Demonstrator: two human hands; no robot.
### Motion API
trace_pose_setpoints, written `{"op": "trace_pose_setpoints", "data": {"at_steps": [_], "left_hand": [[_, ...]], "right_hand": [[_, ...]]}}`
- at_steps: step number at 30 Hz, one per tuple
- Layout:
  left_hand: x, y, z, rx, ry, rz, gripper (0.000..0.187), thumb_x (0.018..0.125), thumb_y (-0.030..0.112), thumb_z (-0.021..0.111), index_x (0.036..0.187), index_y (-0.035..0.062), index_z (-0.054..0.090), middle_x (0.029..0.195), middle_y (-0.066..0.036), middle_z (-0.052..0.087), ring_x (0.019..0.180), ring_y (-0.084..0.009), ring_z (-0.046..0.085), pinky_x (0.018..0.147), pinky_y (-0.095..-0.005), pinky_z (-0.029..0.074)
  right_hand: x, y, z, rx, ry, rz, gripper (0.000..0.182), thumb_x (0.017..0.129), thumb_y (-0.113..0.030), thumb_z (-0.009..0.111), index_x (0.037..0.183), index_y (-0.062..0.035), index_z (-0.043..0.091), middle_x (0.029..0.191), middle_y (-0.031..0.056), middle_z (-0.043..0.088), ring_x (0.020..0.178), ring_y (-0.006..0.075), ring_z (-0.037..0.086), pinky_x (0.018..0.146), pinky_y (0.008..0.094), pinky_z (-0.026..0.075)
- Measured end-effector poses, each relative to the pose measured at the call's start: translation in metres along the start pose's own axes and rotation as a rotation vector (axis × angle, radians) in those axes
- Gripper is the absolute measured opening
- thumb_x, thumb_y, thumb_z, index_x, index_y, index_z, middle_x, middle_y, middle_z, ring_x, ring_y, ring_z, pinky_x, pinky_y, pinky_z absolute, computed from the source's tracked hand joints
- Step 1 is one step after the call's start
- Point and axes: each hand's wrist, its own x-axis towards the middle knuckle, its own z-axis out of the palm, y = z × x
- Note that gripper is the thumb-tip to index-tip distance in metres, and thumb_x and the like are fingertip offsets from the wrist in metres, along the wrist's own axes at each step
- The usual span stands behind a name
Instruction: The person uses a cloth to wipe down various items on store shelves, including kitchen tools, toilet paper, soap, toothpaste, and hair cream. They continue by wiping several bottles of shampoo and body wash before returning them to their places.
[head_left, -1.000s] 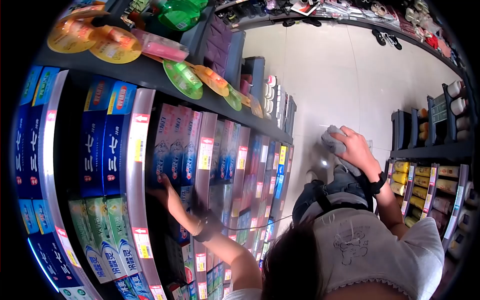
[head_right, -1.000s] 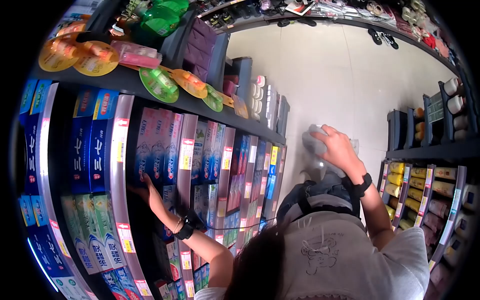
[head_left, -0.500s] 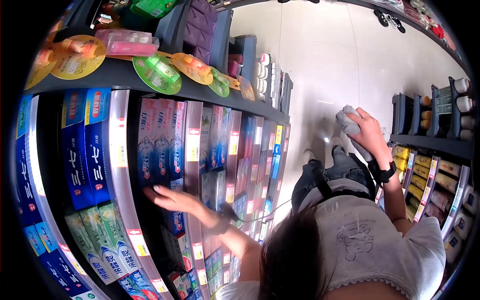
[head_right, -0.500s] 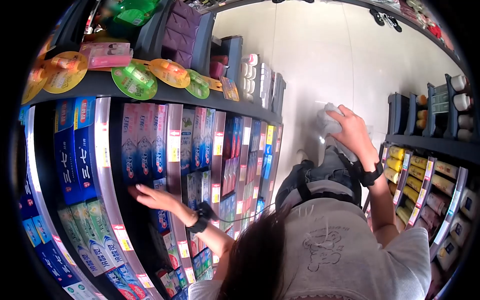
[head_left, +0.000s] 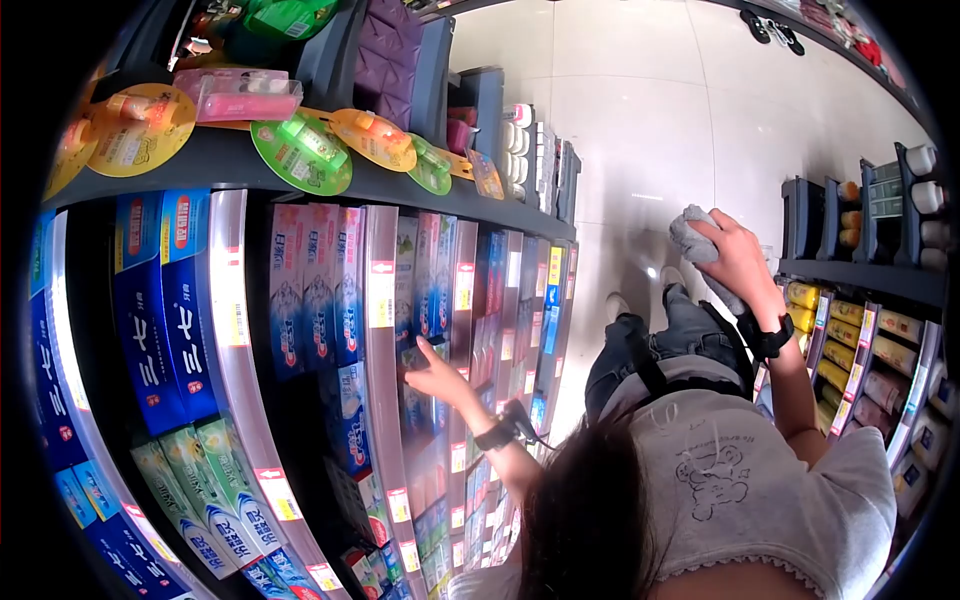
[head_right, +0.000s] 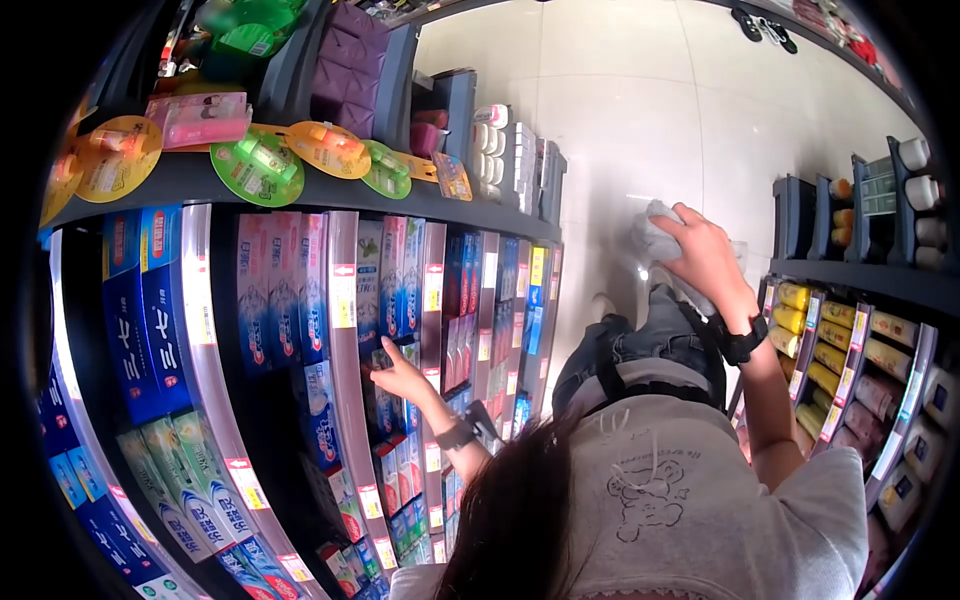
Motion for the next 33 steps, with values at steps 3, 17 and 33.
{"op": "trace_pose_setpoints", "data": {"at_steps": [3,17,33], "left_hand": [[0.025,0.014,-0.001,0.200,-0.282,-0.340,0.054,0.085,0.035,0.074,0.098,-0.0155,0.063,0.089,-0.026,0.068,0.079,-0.0330,0.065,0.077,-0.0426,0.049],[0.042,-0.035,0.015,-0.034,-0.115,-0.260,0.062,0.074,0.043,0.081,0.095,-0.0129,0.066,0.092,-0.024,0.070,0.077,-0.0294,0.065,0.078,-0.0405,0.050],[-0.041,0.036,-0.029,-0.312,-0.167,0.027,0.043,0.069,0.004,0.084,0.106,-0.0040,0.064,0.097,-0.011,0.068,0.086,-0.0194,0.062,0.084,-0.0353,0.049]], "right_hand": [[0.002,-0.005,0.001,0.003,0.004,-0.013,0.053,0.064,-0.009,0.076,0.116,-0.0120,0.064,0.104,0.0151,0.059,0.093,0.0375,0.060,0.080,0.0410,0.052],[-0.012,-0.011,0.004,-0.009,-0.011,0.014,0.053,0.065,-0.009,0.075,0.116,-0.0109,0.064,0.102,0.0143,0.058,0.093,0.0365,0.060,0.079,0.0415,0.052],[-0.006,-0.021,0.011,-0.018,-0.044,-0.041,0.048,0.067,-0.010,0.074,0.114,-0.0130,0.065,0.106,0.0136,0.060,0.095,0.0337,0.062,0.079,0.0409,0.054]]}}
